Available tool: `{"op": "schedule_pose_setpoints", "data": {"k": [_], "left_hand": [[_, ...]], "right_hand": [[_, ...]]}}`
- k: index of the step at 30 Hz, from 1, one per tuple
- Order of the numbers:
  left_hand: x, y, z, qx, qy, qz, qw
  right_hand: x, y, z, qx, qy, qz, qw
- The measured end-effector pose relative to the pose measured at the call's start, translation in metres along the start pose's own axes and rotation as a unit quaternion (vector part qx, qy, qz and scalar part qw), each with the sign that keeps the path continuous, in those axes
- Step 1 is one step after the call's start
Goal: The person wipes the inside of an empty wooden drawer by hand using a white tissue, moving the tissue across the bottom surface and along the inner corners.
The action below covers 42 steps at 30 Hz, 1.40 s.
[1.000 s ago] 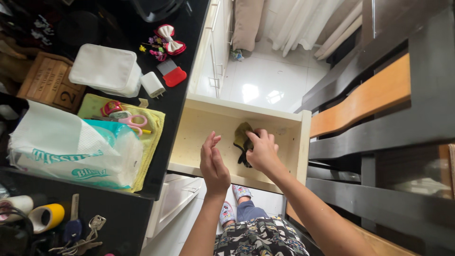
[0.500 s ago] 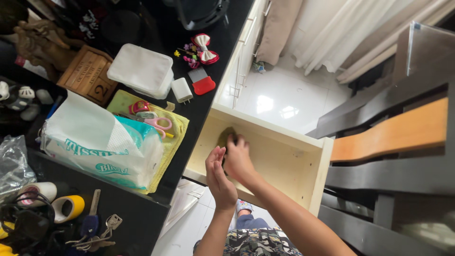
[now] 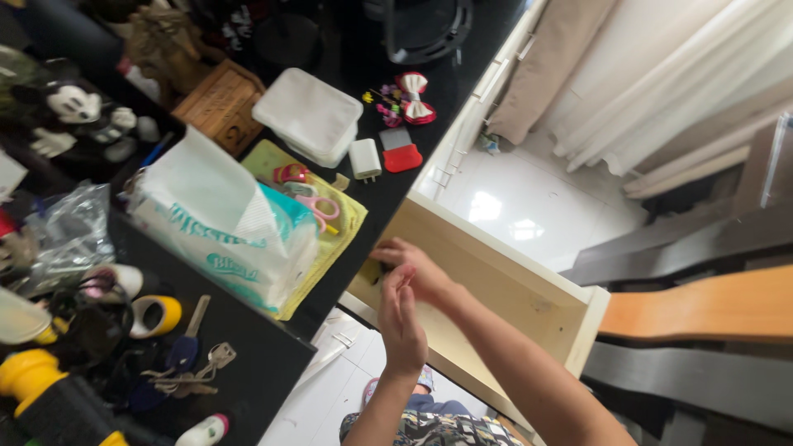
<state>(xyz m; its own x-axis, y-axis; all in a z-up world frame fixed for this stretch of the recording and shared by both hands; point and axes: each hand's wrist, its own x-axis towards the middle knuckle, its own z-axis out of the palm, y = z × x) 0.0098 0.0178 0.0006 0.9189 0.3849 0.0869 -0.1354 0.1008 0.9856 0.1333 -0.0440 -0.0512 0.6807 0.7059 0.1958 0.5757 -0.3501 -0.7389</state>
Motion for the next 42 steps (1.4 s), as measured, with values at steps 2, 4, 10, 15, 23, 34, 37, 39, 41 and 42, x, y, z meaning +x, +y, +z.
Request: {"op": "schedule_pose_setpoints", "data": {"k": [2, 4, 10, 15, 23, 34, 37, 39, 41, 42], "left_hand": [[0.004, 0.006, -0.004, 0.018, -0.006, 0.019, 1.0], [0.008, 0.011, -0.011, 0.057, -0.012, 0.04, 0.997], [0.019, 0.01, -0.048, 0.131, 0.005, 0.099, 0.986], [0.011, 0.004, -0.054, 0.142, 0.003, 0.131, 0.981], [0.012, 0.002, -0.056, 0.13, 0.017, 0.115, 0.985], [0.011, -0.001, -0.048, 0.099, 0.011, 0.138, 0.985], [0.013, -0.002, -0.045, 0.091, 0.006, 0.125, 0.988], [0.013, -0.003, -0.046, 0.078, -0.006, 0.112, 0.991], [0.015, -0.005, -0.046, 0.099, -0.009, 0.09, 0.991], [0.015, -0.005, -0.047, 0.11, -0.01, 0.079, 0.991]], "right_hand": [[0.014, -0.007, -0.012, -0.004, 0.042, -0.017, 0.999], [0.021, -0.011, -0.017, -0.03, 0.12, -0.04, 0.992], [0.043, 0.037, 0.016, -0.152, 0.11, 0.017, 0.982], [0.051, 0.058, 0.059, -0.107, 0.133, 0.024, 0.985], [0.047, 0.04, 0.084, -0.089, 0.089, -0.022, 0.992], [0.021, 0.025, 0.06, -0.068, -0.104, -0.065, 0.99], [0.007, 0.003, 0.047, -0.077, -0.086, -0.062, 0.991], [-0.004, -0.007, 0.04, -0.117, -0.147, 0.013, 0.982], [-0.014, -0.014, 0.03, -0.122, -0.166, 0.05, 0.977], [-0.021, -0.017, 0.027, -0.107, -0.157, 0.049, 0.981]]}}
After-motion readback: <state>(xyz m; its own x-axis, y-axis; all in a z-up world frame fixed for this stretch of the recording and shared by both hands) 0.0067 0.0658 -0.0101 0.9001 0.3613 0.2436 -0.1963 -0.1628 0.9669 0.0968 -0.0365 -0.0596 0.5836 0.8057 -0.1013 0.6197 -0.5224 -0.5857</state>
